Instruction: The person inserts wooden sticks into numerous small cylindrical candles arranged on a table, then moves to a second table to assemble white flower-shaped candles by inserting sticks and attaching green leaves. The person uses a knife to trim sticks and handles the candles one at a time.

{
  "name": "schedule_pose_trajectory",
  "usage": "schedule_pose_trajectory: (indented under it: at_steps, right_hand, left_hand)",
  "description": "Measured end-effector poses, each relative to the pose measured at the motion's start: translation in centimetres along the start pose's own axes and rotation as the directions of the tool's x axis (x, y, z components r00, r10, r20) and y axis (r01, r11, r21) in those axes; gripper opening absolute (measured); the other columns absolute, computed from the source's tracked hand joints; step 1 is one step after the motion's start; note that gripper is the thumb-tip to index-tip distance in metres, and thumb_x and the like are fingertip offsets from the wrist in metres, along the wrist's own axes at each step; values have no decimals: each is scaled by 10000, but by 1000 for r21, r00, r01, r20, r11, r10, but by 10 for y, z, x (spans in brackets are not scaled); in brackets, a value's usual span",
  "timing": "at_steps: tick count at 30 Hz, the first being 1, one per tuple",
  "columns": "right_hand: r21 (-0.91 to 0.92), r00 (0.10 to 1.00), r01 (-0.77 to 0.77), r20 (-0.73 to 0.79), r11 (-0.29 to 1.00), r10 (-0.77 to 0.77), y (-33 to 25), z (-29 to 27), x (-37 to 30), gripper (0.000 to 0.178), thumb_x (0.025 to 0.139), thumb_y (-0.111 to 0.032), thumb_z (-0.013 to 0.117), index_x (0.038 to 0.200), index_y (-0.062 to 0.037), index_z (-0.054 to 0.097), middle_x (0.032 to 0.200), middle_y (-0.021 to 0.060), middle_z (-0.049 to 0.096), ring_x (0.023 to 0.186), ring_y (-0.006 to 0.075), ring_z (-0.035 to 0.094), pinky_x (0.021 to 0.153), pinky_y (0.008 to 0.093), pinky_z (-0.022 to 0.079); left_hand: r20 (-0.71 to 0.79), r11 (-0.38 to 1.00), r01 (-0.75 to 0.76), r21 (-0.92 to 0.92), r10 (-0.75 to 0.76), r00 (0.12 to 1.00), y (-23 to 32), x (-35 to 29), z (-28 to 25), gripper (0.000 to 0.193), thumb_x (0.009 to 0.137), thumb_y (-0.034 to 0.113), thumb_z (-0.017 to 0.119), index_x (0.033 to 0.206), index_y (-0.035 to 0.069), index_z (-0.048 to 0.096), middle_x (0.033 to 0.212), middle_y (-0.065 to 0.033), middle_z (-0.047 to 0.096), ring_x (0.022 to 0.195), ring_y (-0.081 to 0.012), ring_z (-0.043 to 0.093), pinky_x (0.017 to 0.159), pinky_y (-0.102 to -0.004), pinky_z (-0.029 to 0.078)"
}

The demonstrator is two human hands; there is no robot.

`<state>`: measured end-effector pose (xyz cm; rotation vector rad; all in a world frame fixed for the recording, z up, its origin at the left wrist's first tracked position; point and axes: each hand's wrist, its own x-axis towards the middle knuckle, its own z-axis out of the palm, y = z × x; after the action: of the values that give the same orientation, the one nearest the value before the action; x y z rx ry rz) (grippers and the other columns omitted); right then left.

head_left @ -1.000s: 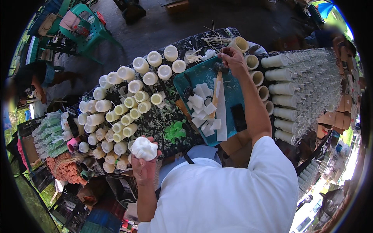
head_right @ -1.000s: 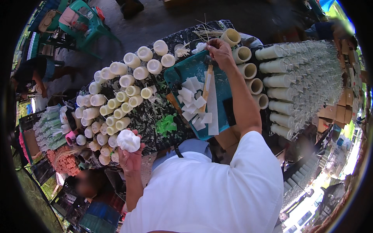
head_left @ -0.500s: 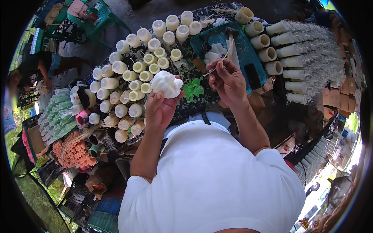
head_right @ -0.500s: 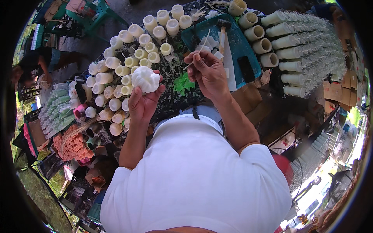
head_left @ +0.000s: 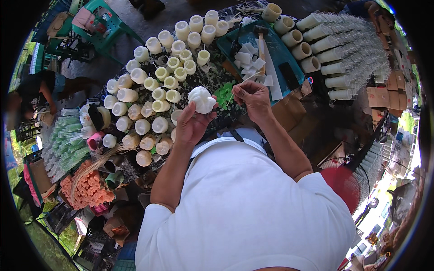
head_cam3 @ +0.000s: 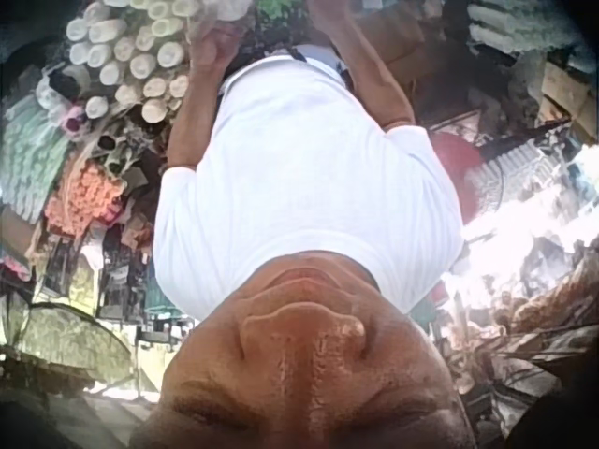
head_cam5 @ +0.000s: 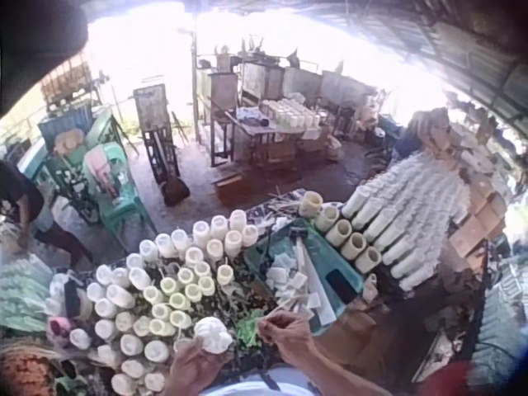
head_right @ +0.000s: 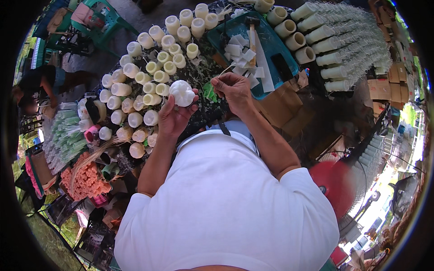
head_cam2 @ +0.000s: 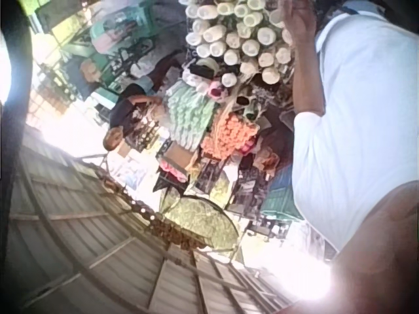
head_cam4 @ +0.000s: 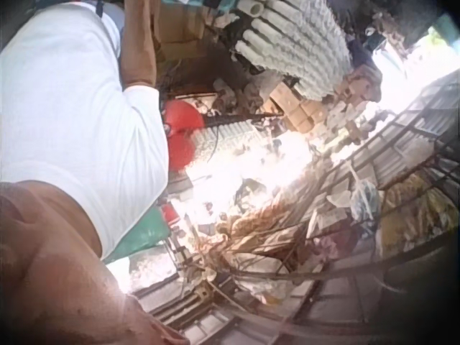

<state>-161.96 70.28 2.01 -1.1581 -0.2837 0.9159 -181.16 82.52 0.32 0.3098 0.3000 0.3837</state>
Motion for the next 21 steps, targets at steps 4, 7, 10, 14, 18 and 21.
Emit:
schedule_pose_trajectory:
  at_steps: [4,7,10,14,18,21]
  right_hand:
    - [33,990,-134,-40,990,135,24,-8,-14,174,883,-142,818,904,7,731,717,38,675,570,84,557,515,230,443]
    - [107,977,-205,-38,973,210,31,-5,-18,223,886,-167,816,962,26,736,750,55,702,583,78,555,531,236,455]
    - [11,970,-234,-66,972,234,25,4,-19,214,899,-162,800,982,26,739,816,88,739,600,78,559,541,235,455]
    - [204,960,-277,14,939,280,19,5,-16,204,916,-158,780,1005,20,740,884,106,757,632,84,587,549,230,457]
    - [277,940,-333,22,901,341,16,7,-14,203,926,-157,769,1031,13,732,855,69,735,631,84,589,556,222,455]
    - [290,916,-385,0,876,402,3,20,-14,209,940,-157,753,1057,13,723,809,32,690,628,83,571,576,225,458]
  left_hand:
    - [49,998,-9,-55,11,999,-14,0,-11,601,1030,527,479,1378,40,538,1313,-207,624,1210,-353,624,1035,-522,487]
    - [57,997,7,-79,-2,998,-15,4,5,645,1023,577,428,1349,39,569,1302,-209,634,1192,-369,631,1073,-568,440]
    - [137,992,-16,-125,34,990,-17,3,13,667,1018,588,421,1356,32,564,1290,-203,645,1213,-364,620,1089,-577,421]
    - [98,997,-14,-74,21,995,-16,9,7,686,1009,594,433,1360,19,561,1279,-196,653,1219,-365,617,1098,-571,415]
    - [128,999,-38,-37,42,991,-16,13,10,696,1005,600,433,1356,14,566,1290,-203,649,1208,-362,625,1092,-564,423]
    - [178,997,-38,-62,48,983,-13,16,16,705,1001,603,440,1352,5,568,1288,-207,651,1204,-362,629,1090,-563,431]
